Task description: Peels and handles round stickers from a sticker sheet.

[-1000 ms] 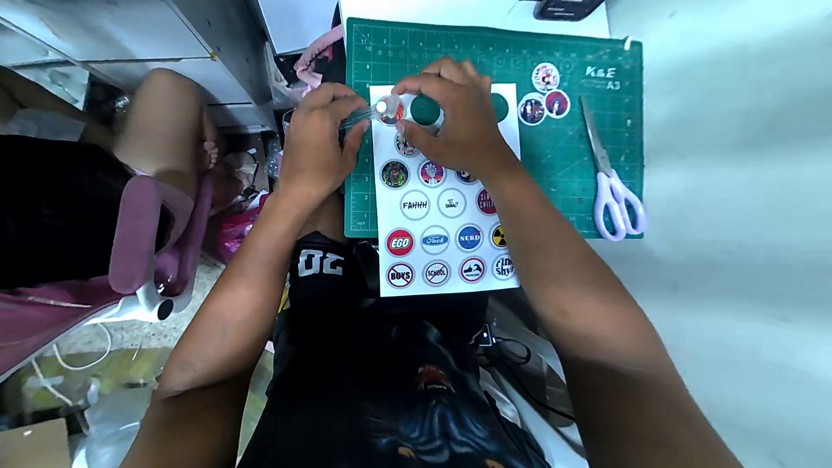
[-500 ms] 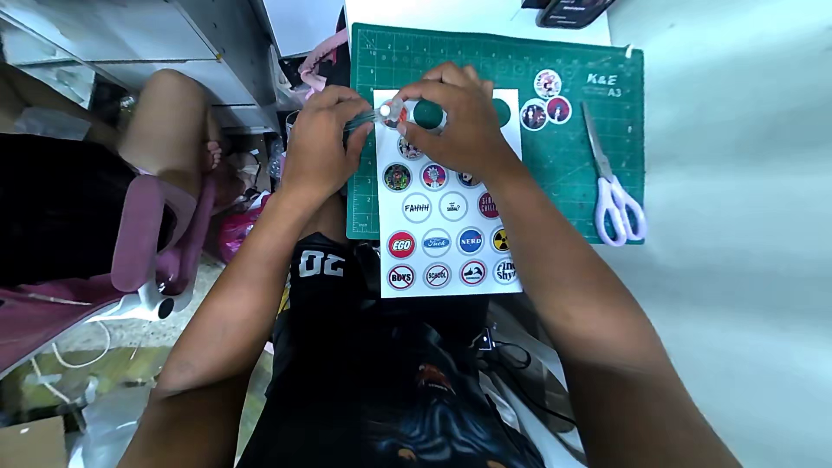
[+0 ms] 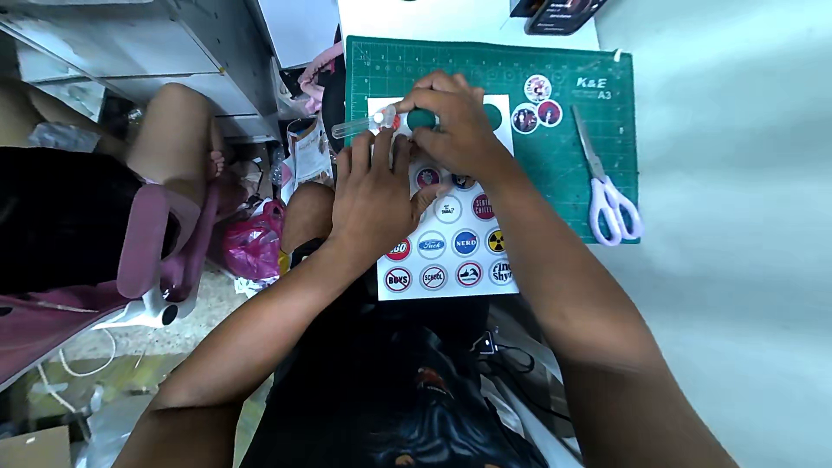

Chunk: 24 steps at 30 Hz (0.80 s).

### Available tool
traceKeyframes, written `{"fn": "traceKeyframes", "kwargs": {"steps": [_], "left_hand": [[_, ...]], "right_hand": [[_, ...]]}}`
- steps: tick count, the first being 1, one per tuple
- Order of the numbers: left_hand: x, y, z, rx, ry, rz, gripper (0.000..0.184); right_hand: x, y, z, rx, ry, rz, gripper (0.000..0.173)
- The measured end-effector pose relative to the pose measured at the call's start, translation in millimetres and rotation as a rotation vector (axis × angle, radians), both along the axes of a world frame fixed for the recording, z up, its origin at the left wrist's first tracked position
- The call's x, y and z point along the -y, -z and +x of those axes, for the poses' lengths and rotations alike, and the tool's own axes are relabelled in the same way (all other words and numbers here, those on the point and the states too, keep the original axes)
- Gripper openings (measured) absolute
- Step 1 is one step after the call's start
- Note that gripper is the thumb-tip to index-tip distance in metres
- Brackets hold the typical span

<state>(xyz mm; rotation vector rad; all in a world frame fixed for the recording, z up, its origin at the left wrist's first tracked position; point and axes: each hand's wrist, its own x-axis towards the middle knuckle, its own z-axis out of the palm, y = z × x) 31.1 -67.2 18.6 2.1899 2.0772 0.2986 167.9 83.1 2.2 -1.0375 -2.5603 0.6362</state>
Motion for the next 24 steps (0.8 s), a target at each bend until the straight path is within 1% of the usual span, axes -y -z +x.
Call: {"fn": "traceKeyframes", "kwargs": {"steps": [3,7,9,13,16,19,21,24], "left_hand": [[-2,0,7,-0.053,-0.039,-0.003,0.094],[-11,8,13,-0.095,-0.110,0.000,0.102],[-19,10,16,-0.138,-0.147,0.039,0.107],[-28,9,22,-0.177,-0.188,0.053,0.105],[-19,10,24,-0.134,-0.183,0.063,0.099],[-13,17,28,-0.097,-0.188,0.103,0.102],[-14,21,30,-0.115,-0.198,0.128,0.105],[-17,16,32,-0.136,-0.181,0.122,0.101]], "right_hand": [[-3,-4,2,0.016,-0.015,-0.050,0.044],[-4,-7,1,0.021,-0.020,-0.078,0.045],[-4,-8,2,0.022,-0.023,-0.088,0.046],[-5,-8,2,0.025,-0.021,-0.096,0.046],[-6,-10,4,0.040,-0.025,-0.120,0.049],[-8,-13,3,0.055,-0.027,-0.141,0.048],[-9,-13,3,0.059,-0.029,-0.146,0.046],[-8,-14,2,0.066,-0.025,-0.153,0.046]]}}
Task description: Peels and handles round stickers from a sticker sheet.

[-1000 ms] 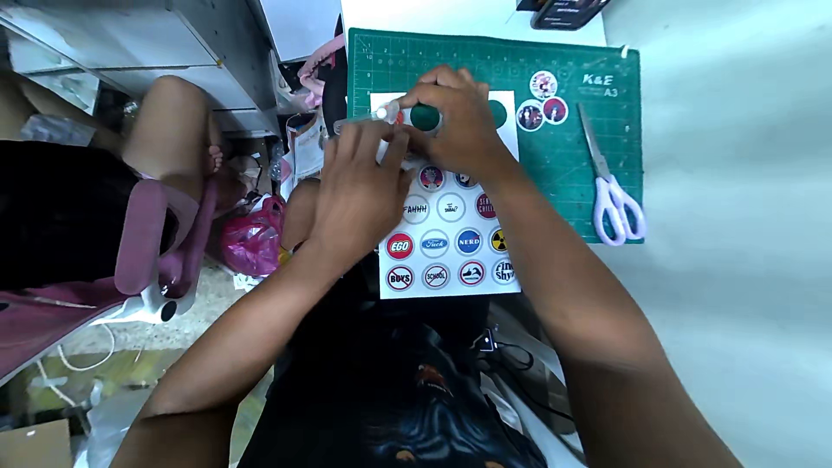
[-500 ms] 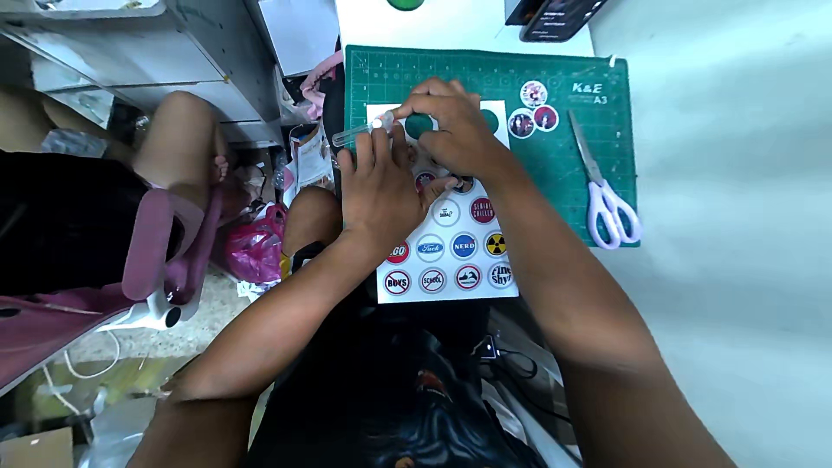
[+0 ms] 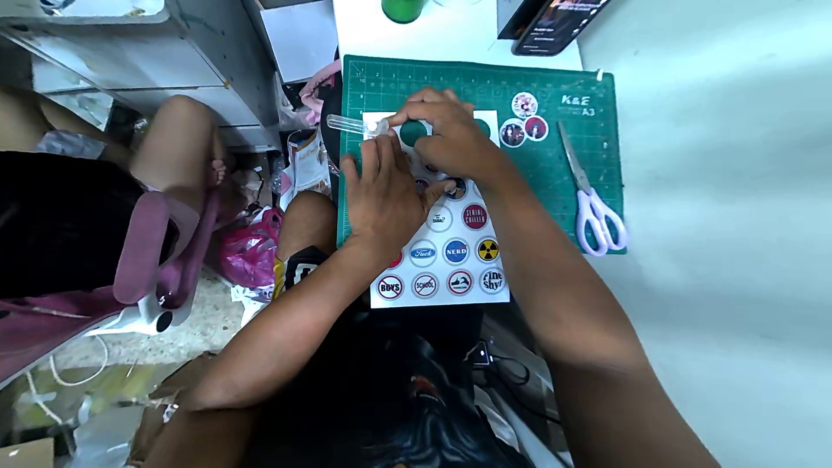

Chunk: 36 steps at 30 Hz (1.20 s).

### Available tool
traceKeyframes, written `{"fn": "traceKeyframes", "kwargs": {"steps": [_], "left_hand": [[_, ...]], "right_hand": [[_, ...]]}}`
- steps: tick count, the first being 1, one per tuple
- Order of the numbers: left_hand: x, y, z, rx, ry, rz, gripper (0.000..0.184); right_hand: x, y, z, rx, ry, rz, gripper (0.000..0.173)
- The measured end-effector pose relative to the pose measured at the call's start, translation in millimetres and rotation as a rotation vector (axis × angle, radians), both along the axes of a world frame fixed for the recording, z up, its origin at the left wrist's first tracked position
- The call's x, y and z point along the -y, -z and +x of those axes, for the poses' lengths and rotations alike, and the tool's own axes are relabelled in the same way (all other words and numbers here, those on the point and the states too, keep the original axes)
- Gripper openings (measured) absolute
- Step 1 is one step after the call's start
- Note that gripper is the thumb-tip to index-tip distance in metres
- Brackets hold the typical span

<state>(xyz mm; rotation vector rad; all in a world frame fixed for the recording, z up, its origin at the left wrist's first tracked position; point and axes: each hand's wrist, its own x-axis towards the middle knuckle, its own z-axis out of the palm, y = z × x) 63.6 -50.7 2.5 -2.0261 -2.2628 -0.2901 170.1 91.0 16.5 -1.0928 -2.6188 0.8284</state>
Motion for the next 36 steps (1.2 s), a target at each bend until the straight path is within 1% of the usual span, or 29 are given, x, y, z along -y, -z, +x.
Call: {"fn": "traceKeyframes", "kwargs": {"steps": [3,6,9,13,16,18,20,22,24,26,30,34,36], "left_hand": [[-4,-7,2,-0.026,0.026,-0.013,0.096],[-6,-1,5,-0.022,0.028,0.056,0.091],[-5,2,8,-0.011,0.008,0.063,0.092],[-9,7,12,0.001,-0.038,0.027,0.090],[-12,9,12,0.029,-0.057,0.069,0.084],[-12,8,11,0.058,-0.062,0.080,0.084],[-12,5,10,0.079,-0.067,0.055,0.085],[-12,4,10,0.112,-0.077,0.052,0.085],[-12,7,11,0.139,-0.097,0.085,0.085],[-12,8,11,0.174,-0.118,0.070,0.085],[-12,9,13,0.264,-0.146,0.059,0.078],[-11,7,11,0.357,-0.116,0.036,0.070],[-10,7,10,0.367,-0.103,0.034,0.068]], "right_hand": [[0,2,0,-0.018,0.002,0.023,0.045],[-4,0,1,0.004,-0.023,-0.006,0.047],[-12,-15,-3,0.038,-0.048,-0.100,0.040],[-13,-42,-31,0.045,-0.042,-0.016,0.029],[-13,-58,-65,0.216,-0.113,0.049,0.032],[-12,-65,-86,0.352,-0.152,0.080,0.035],[-10,-71,-102,0.480,-0.171,0.099,0.035],[-10,-72,-111,0.551,-0.202,0.110,0.031],[-12,-71,-115,0.562,-0.244,0.110,0.028],[-13,-70,-115,0.558,-0.293,0.106,0.023],[-15,-73,-111,0.543,-0.366,0.087,0.013],[-16,-73,-107,0.516,-0.365,0.038,0.011],[-17,-73,-106,0.504,-0.348,0.012,0.011]]}}
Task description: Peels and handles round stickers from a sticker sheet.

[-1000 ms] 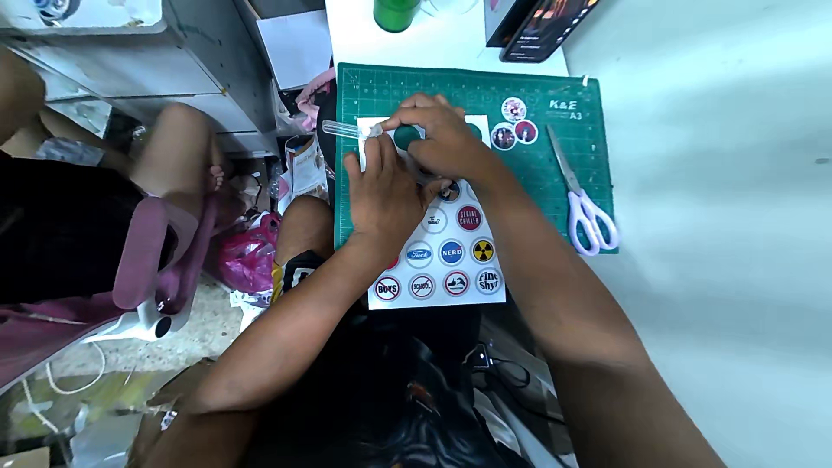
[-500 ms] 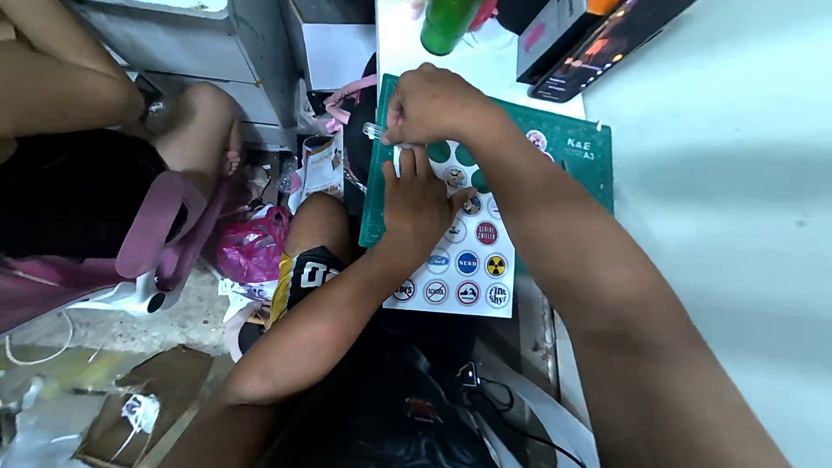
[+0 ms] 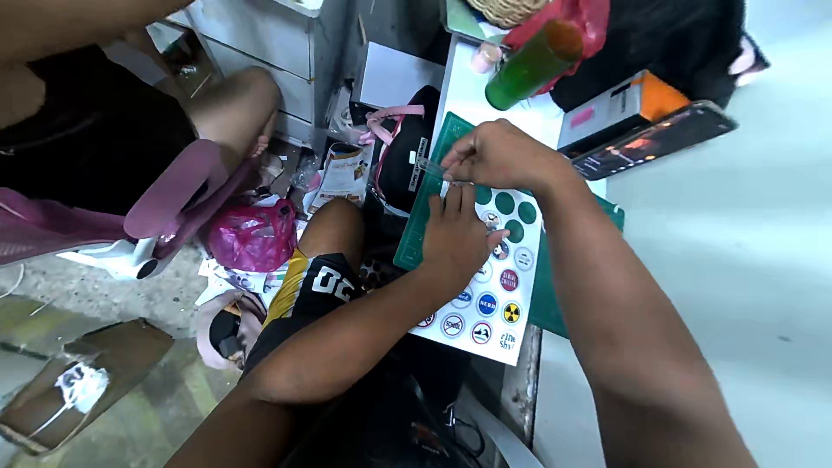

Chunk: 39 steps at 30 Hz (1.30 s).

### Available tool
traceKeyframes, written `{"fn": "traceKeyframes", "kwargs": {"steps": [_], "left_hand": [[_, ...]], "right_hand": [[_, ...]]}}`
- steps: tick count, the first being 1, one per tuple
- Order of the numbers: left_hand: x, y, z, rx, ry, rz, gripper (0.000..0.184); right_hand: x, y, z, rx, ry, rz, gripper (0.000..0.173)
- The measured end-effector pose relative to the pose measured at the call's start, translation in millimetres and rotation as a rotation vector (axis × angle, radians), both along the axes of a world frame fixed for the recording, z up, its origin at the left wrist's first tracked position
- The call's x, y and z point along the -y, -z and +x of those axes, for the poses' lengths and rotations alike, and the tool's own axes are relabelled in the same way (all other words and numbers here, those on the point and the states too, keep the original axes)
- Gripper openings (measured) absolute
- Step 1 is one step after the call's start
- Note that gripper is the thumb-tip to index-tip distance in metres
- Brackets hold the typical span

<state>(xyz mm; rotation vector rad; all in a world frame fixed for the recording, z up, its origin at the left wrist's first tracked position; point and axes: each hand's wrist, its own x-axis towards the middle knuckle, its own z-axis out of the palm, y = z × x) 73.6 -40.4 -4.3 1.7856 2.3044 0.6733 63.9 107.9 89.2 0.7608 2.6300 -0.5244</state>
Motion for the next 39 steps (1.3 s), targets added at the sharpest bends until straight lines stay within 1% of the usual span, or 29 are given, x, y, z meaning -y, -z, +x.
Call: {"fn": "traceKeyframes", "kwargs": {"steps": [5,7,10,12,18,21,24,28,30,33,37,39], "left_hand": [[0,-1,1,-0.036,0.005,-0.005,0.067],[0,0,1,-0.056,0.001,-0.001,0.066],[-1,-1,1,-0.066,0.001,-0.009,0.068],[-1,0,0,-0.081,-0.005,0.008,0.069],[-2,2,0,-0.110,-0.003,-0.004,0.070],[-2,4,0,-0.114,-0.006,0.004,0.069],[-3,6,2,-0.129,-0.020,0.026,0.067],[-3,6,1,-0.153,-0.018,0.025,0.066],[-3,6,1,-0.162,-0.014,0.027,0.069],[-3,6,1,-0.172,-0.003,-0.005,0.074],[-2,6,-1,-0.179,0.016,-0.008,0.072],[-2,5,-1,-0.177,0.021,-0.017,0.074]], "right_hand": [[3,2,1,-0.010,0.016,0.000,0.014],[2,2,2,-0.025,-0.027,-0.019,0.021],[-2,7,5,-0.068,-0.082,-0.029,0.017],[-2,6,4,-0.057,-0.087,-0.011,0.015],[-3,4,-4,0.021,-0.038,0.008,0.013],[-5,5,-5,0.015,-0.028,0.000,0.012],[-10,9,0,-0.030,-0.013,-0.034,0.015],[-12,12,4,-0.070,0.062,-0.083,0.016],[-13,13,5,-0.070,0.111,-0.109,0.017],[-13,15,9,-0.116,0.210,-0.138,0.018],[-8,22,15,-0.185,0.354,-0.118,0.020],[-7,25,20,-0.234,0.417,-0.140,0.020]]}}
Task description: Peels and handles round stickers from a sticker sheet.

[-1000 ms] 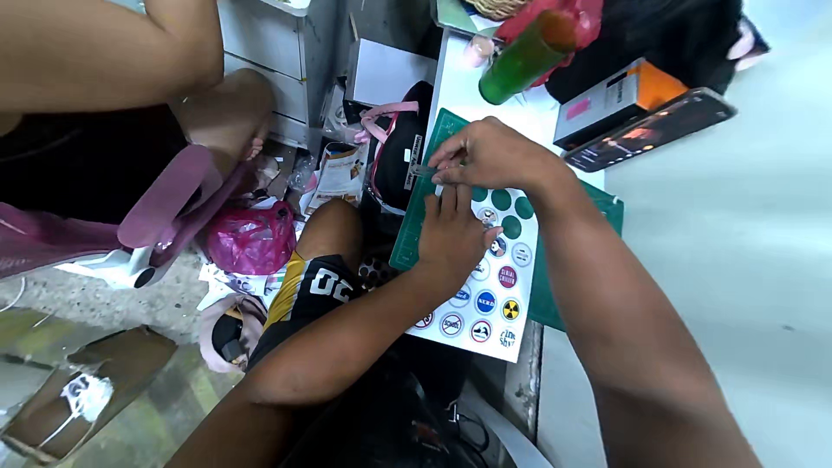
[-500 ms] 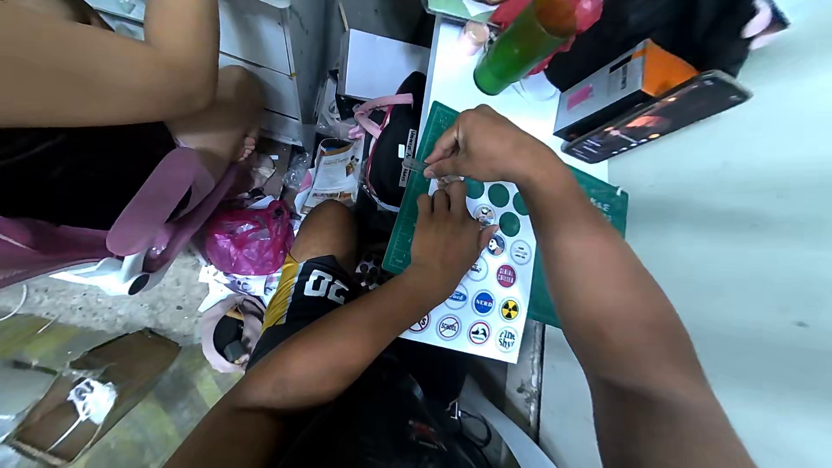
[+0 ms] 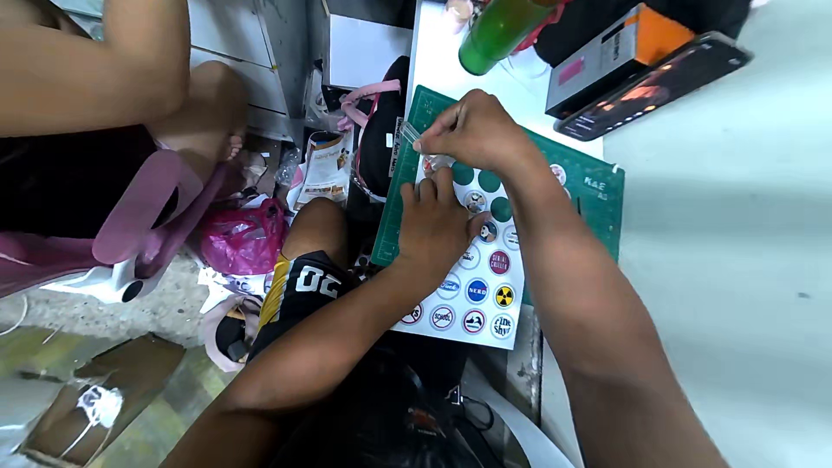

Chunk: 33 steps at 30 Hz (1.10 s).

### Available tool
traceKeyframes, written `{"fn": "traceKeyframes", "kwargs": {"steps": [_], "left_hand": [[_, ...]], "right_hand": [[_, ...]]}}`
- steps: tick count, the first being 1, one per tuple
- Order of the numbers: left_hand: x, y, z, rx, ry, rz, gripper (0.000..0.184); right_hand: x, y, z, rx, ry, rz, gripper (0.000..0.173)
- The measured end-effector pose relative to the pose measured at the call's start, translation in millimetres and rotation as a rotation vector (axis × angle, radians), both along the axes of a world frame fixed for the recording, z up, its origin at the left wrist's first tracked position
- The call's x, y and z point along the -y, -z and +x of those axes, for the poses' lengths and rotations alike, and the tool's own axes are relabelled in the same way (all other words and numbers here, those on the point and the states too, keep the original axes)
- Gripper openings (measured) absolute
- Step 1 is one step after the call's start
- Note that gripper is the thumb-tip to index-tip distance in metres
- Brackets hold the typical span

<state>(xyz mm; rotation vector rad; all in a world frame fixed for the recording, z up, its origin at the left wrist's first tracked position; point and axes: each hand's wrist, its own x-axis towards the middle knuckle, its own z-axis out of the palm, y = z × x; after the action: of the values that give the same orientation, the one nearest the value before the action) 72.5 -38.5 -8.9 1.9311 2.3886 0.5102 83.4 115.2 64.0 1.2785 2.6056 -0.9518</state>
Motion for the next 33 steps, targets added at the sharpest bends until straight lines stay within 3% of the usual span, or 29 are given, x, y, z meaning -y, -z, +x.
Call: {"fn": "traceKeyframes", "kwargs": {"steps": [6,12,16,22,27,28,31,33], "left_hand": [[0,-1,0,-0.028,-0.005,-0.024,0.077],[0,-1,0,-0.011,-0.004,0.001,0.076],[0,0,1,-0.020,-0.009,-0.005,0.078],[1,0,1,-0.025,-0.002,-0.005,0.080],[0,0,1,-0.041,-0.009,0.009,0.077],[0,1,1,-0.042,-0.008,0.004,0.078],[2,2,0,-0.039,0.000,0.016,0.078],[3,2,0,-0.036,0.012,0.016,0.078]], "right_hand": [[1,9,5,-0.070,0.128,-0.062,0.024],[0,-7,-13,0.081,-0.074,0.137,0.034],[-2,-13,-26,0.207,-0.062,0.166,0.028],[-14,1,-8,0.074,0.143,0.027,0.030],[-15,14,7,-0.125,0.174,-0.088,0.055],[-16,16,9,-0.163,0.126,-0.071,0.054],[-23,22,18,-0.223,-0.079,0.014,0.025],[-28,20,19,-0.196,-0.183,0.061,0.014]]}}
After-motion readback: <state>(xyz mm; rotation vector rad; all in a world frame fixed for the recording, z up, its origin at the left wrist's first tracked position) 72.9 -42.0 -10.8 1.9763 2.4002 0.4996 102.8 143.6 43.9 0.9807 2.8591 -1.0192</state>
